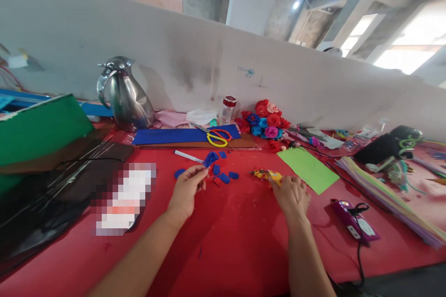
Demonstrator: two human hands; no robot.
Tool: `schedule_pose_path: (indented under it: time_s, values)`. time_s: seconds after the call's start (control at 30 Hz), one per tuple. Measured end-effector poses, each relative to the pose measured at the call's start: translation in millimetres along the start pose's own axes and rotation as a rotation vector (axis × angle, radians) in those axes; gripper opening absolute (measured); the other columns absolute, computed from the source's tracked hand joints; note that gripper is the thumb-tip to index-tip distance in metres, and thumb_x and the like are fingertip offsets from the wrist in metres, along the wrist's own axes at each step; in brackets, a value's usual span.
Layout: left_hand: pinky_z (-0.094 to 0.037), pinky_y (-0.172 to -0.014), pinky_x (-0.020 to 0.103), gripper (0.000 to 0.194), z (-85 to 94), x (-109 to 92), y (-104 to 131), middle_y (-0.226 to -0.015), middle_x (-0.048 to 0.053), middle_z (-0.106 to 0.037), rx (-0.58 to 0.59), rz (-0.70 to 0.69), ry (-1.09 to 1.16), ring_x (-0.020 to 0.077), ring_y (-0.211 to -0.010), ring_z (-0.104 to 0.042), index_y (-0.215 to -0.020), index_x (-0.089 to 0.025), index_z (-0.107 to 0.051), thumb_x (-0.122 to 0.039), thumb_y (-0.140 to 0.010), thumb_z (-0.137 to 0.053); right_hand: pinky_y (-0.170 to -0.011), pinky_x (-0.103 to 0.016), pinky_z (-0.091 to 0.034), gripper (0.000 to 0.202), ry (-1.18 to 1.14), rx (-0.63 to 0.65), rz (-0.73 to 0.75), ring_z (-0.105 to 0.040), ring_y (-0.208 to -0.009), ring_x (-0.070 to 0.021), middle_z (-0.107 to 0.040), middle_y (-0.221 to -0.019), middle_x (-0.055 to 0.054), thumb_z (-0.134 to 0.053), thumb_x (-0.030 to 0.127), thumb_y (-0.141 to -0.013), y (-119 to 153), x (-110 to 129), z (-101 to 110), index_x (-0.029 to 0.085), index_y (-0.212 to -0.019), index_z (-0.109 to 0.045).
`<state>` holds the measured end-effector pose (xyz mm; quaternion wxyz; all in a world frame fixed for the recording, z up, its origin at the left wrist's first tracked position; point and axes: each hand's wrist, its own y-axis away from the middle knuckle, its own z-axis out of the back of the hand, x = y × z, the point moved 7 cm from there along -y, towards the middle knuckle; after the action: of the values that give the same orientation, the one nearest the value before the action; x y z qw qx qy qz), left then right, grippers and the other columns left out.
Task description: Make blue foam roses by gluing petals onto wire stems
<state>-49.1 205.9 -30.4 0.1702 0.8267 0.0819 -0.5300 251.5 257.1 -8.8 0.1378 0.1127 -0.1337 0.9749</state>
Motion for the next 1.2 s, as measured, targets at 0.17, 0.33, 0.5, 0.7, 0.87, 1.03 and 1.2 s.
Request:
schedule_pose_path:
  time_s: [0.17, 0.33, 0.5, 0.7, 0.87, 1.03, 1.2]
  values:
    - [-0.030, -0.047, 0.021, 0.024, -6.4, -2.2, 4.5, -0.058, -0.005, -0.056, 0.046, 0.000, 0.025, 0.0058, -0.045, -0.042, -0.065, -0.017, -0.061, -0.032, -0.054, -0.076, -0.083, -0.040, -0.046, 0.021, -0.605, 0.117, 0.362, -0.063, -0.088, -0.0256, -0.071, -0.093, -0.011, -0.056, 0.036, -0.083, 37.3, 87.4, 1.7, 0.022, -0.087, -0.071]
    - [-0.029, -0.046, 0.021, 0.025, -9.9, 0.7, 4.1, -0.055, -0.005, -0.053, 0.077, -0.011, 0.015, 0.0064, -0.045, -0.041, -0.068, -0.017, -0.062, -0.034, -0.056, -0.076, -0.075, -0.033, -0.050, 0.023, -1.291, 0.531, 0.261, -0.065, -0.079, -0.0212, -0.074, -0.084, -0.005, -0.065, 0.038, -0.074, 62.4, 157.3, -31.8, 0.020, -0.084, -0.073]
    - [-0.032, -0.048, 0.020, 0.022, -14.3, 8.9, 6.3, -0.055, -0.005, -0.054, 0.118, 0.061, 0.073, 0.0061, -0.047, -0.043, -0.064, -0.017, -0.062, -0.030, -0.055, -0.078, -0.069, -0.028, -0.048, 0.017, -1.507, 0.603, 0.085, -0.061, -0.070, -0.0161, -0.070, -0.070, -0.001, -0.073, 0.036, -0.064, 66.3, 157.0, -45.8, 0.020, -0.071, -0.072]
    - [-0.043, -0.060, 0.022, 0.022, -12.7, 15.5, 7.6, -0.070, 0.000, -0.067, 0.063, 0.153, 0.179, 0.0109, -0.064, -0.058, -0.067, -0.017, -0.069, -0.025, -0.051, -0.082, -0.066, -0.026, -0.046, 0.015, -1.614, 0.650, 0.031, -0.056, -0.063, -0.0124, -0.066, -0.065, 0.001, -0.074, 0.033, -0.063, 66.1, 150.1, -41.3, 0.020, -0.067, -0.070]
    - [-0.044, -0.064, 0.023, 0.023, -7.5, 11.1, 4.3, -0.070, 0.002, -0.071, 0.029, 0.107, 0.138, 0.0128, -0.068, -0.058, -0.065, -0.018, -0.074, -0.025, -0.046, -0.084, -0.071, -0.026, -0.047, 0.012, -1.568, 0.693, 0.126, -0.059, -0.067, -0.0130, -0.067, -0.069, 0.001, -0.070, 0.032, -0.067, 71.4, 156.2, -34.3, 0.020, -0.069, -0.069]
    - [-0.045, -0.065, 0.025, 0.020, -8.2, 8.9, 5.8, -0.070, 0.005, -0.072, 0.036, 0.098, 0.122, 0.0148, -0.069, -0.059, -0.062, -0.018, -0.074, -0.026, -0.047, -0.084, -0.068, -0.026, -0.050, 0.012, -1.545, 0.660, 0.162, -0.061, -0.065, -0.0137, -0.068, -0.067, 0.001, -0.068, 0.032, -0.069, 72.8, 156.7, -32.0, 0.021, -0.070, -0.067]
    - [-0.045, -0.067, 0.024, 0.019, -10.9, 9.4, 7.9, -0.071, 0.005, -0.073, 0.069, 0.101, 0.132, 0.0139, -0.069, -0.060, -0.065, -0.016, -0.075, -0.028, -0.051, -0.082, -0.067, -0.027, -0.051, 0.013, -1.522, 0.630, 0.188, -0.064, -0.063, -0.0148, -0.068, -0.065, 0.001, -0.068, 0.032, -0.070, 72.8, 155.8, -32.8, 0.020, -0.070, -0.064]
